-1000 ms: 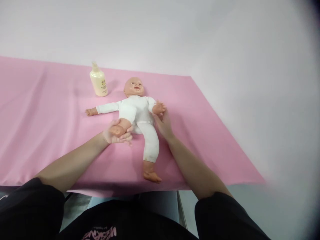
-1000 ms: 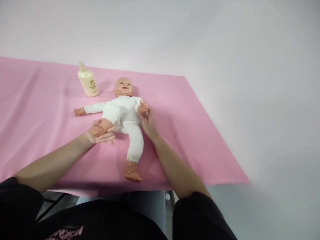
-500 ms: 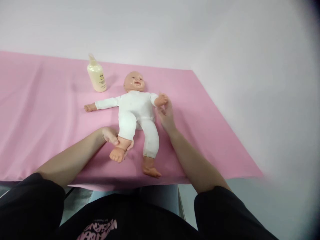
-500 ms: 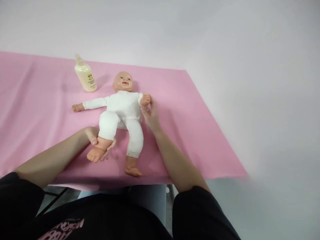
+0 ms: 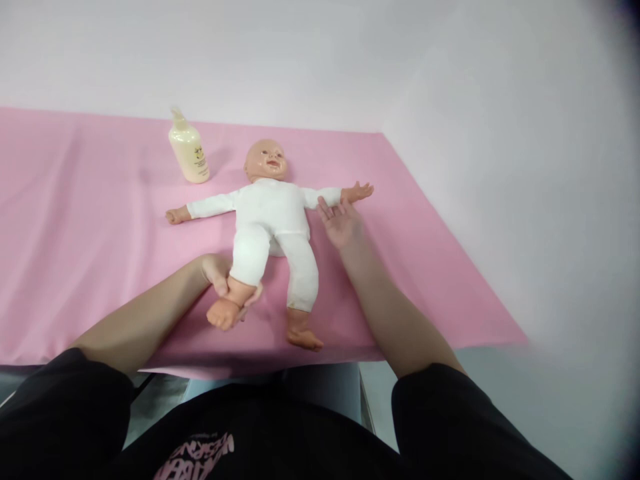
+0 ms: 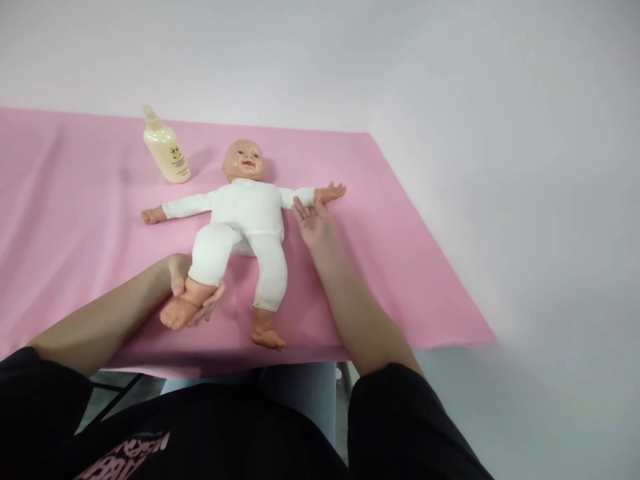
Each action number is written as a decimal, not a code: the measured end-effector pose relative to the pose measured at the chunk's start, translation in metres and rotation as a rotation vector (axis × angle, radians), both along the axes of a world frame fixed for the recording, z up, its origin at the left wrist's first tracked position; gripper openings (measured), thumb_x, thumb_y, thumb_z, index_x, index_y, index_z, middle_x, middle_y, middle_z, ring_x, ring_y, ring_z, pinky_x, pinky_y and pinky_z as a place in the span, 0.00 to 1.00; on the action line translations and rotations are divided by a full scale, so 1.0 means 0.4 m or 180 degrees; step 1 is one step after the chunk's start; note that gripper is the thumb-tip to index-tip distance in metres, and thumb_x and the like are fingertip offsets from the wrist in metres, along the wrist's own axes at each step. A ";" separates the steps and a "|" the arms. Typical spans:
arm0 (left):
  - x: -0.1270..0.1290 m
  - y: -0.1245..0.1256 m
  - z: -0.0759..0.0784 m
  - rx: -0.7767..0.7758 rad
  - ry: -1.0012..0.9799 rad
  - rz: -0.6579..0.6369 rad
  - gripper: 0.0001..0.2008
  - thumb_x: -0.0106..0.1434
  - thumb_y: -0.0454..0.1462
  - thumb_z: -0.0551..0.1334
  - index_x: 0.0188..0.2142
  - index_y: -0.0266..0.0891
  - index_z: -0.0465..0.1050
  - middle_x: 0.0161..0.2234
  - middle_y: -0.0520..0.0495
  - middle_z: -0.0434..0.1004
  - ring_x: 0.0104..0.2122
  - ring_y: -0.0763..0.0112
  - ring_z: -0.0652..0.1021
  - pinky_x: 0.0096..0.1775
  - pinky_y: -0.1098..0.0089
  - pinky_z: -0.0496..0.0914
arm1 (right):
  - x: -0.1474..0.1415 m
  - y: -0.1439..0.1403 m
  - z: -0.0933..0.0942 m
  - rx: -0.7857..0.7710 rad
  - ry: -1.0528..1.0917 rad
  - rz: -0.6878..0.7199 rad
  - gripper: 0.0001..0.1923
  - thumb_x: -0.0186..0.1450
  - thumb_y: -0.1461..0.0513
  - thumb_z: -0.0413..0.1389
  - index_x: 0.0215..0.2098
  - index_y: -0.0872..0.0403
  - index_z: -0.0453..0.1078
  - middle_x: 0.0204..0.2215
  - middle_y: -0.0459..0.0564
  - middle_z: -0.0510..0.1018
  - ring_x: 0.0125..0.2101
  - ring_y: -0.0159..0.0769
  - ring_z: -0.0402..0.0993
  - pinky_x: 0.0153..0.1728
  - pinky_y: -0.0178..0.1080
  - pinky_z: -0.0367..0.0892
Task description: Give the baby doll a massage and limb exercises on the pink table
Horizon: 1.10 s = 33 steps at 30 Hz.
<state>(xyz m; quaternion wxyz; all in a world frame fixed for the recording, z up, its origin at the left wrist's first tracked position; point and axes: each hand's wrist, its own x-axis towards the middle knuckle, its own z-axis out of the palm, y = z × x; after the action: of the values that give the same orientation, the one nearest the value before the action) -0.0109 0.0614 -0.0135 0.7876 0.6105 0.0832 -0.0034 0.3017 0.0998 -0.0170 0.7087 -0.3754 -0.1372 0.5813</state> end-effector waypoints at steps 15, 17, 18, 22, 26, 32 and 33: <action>0.048 0.002 0.006 -0.1551 -0.0526 0.1644 0.27 0.63 0.59 0.71 0.41 0.35 0.76 0.24 0.50 0.75 0.26 0.66 0.76 0.40 0.61 0.81 | -0.071 -0.064 -0.046 0.2010 -0.3244 0.1284 0.29 0.64 0.47 0.70 0.62 0.39 0.78 0.72 0.47 0.69 0.75 0.48 0.63 0.77 0.52 0.61; 0.044 0.003 -0.003 -0.1462 -0.0534 0.1388 0.30 0.60 0.60 0.73 0.42 0.35 0.76 0.25 0.49 0.77 0.26 0.65 0.77 0.41 0.60 0.80 | -0.067 -0.066 -0.049 0.2003 -0.3338 0.1268 0.31 0.65 0.46 0.69 0.65 0.39 0.76 0.74 0.46 0.65 0.76 0.48 0.60 0.77 0.52 0.62; 0.039 0.004 -0.009 -0.1402 -0.0518 0.1235 0.31 0.59 0.61 0.74 0.43 0.35 0.76 0.26 0.48 0.79 0.27 0.65 0.78 0.41 0.59 0.80 | -0.066 -0.067 -0.046 0.1975 -0.3265 0.1232 0.33 0.65 0.46 0.69 0.67 0.38 0.74 0.75 0.46 0.64 0.77 0.48 0.60 0.76 0.52 0.63; 0.013 -0.004 -0.026 -0.1145 -0.0363 0.0646 0.33 0.57 0.62 0.74 0.43 0.37 0.73 0.28 0.46 0.82 0.29 0.62 0.80 0.45 0.55 0.80 | -0.070 -0.072 -0.019 0.1832 -0.2778 0.0991 0.41 0.65 0.46 0.68 0.73 0.37 0.62 0.76 0.45 0.64 0.74 0.47 0.66 0.75 0.56 0.66; 0.002 -0.016 0.002 -0.0899 0.0134 -0.0218 0.34 0.49 0.60 0.78 0.41 0.37 0.74 0.29 0.44 0.82 0.30 0.58 0.82 0.47 0.54 0.79 | -0.064 -0.064 0.002 0.1796 -0.2415 0.0155 0.38 0.66 0.47 0.67 0.70 0.36 0.62 0.78 0.43 0.60 0.73 0.44 0.66 0.74 0.53 0.67; 0.032 -0.023 0.080 -0.0078 0.0596 -0.1062 0.25 0.44 0.43 0.84 0.38 0.36 0.81 0.34 0.43 0.82 0.36 0.53 0.84 0.41 0.62 0.81 | -0.007 -0.009 -0.039 0.0684 -0.1295 -0.0301 0.26 0.69 0.57 0.63 0.63 0.36 0.64 0.66 0.43 0.75 0.56 0.34 0.84 0.65 0.50 0.78; 0.033 -0.023 0.078 -0.0064 0.0606 -0.1152 0.24 0.46 0.43 0.83 0.38 0.37 0.80 0.34 0.43 0.82 0.37 0.52 0.84 0.42 0.62 0.81 | 0.002 0.000 -0.047 0.0510 -0.1104 -0.0372 0.26 0.69 0.59 0.61 0.63 0.36 0.64 0.65 0.43 0.76 0.54 0.33 0.85 0.64 0.48 0.79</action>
<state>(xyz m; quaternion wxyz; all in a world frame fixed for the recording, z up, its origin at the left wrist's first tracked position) 0.0024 0.0523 0.0178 0.7689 0.6045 0.0462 -0.2033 0.3024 0.0999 -0.0356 0.7346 -0.4196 -0.2810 0.4530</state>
